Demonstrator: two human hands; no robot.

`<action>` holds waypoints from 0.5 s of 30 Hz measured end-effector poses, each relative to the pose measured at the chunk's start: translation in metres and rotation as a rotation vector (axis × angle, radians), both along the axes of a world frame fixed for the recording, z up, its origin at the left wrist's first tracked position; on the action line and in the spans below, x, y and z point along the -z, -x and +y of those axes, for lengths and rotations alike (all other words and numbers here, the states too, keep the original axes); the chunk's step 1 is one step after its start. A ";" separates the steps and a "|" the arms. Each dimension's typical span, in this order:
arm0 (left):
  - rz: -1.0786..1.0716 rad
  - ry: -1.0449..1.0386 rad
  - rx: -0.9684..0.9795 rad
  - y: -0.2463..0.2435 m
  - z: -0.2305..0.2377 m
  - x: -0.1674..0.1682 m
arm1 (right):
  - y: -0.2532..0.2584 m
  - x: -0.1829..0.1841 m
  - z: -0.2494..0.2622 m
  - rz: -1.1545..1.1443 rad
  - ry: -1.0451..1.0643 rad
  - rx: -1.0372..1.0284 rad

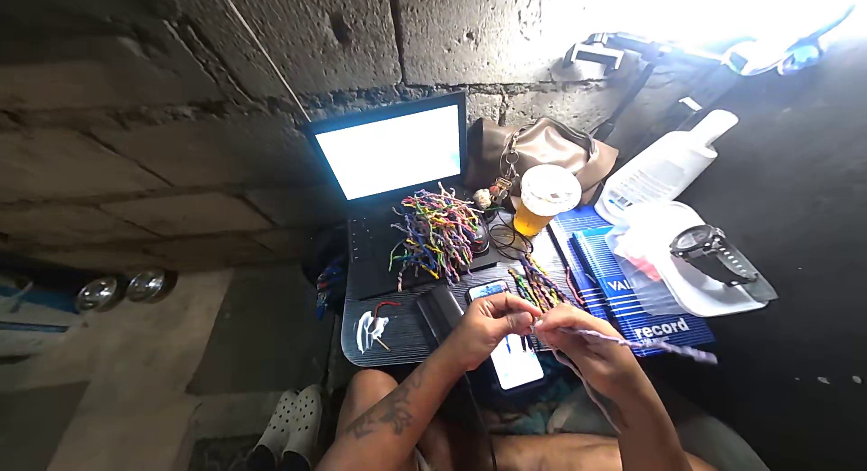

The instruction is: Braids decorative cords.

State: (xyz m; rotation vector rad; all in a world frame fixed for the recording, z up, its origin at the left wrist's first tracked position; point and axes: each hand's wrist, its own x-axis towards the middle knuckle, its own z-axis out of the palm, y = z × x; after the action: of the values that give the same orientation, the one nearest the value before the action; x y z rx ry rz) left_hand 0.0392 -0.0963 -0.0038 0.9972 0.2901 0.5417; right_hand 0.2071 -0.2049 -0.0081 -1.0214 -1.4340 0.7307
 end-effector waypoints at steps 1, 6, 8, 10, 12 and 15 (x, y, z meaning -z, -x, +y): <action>0.014 0.051 0.017 0.000 0.000 -0.002 | -0.002 0.000 0.000 -0.041 0.002 -0.006; 0.093 0.219 0.023 -0.003 -0.001 -0.007 | -0.012 0.006 0.003 -0.197 -0.042 0.004; 0.085 0.245 0.024 -0.003 -0.001 -0.007 | -0.011 0.008 0.004 -0.207 -0.067 0.038; 0.056 0.243 0.023 -0.004 -0.003 -0.005 | -0.007 0.008 0.005 -0.170 -0.084 0.079; 0.017 0.201 0.013 -0.004 -0.005 -0.003 | -0.004 0.009 0.007 -0.082 -0.104 0.082; 0.021 -0.009 -0.029 -0.003 -0.006 0.001 | -0.002 0.010 0.008 0.055 -0.128 0.071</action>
State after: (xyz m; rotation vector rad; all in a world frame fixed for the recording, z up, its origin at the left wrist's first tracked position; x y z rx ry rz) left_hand 0.0424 -0.1022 -0.0044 1.0091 0.3211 0.5595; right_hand 0.2089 -0.1970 -0.0182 -0.9419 -1.3720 0.6036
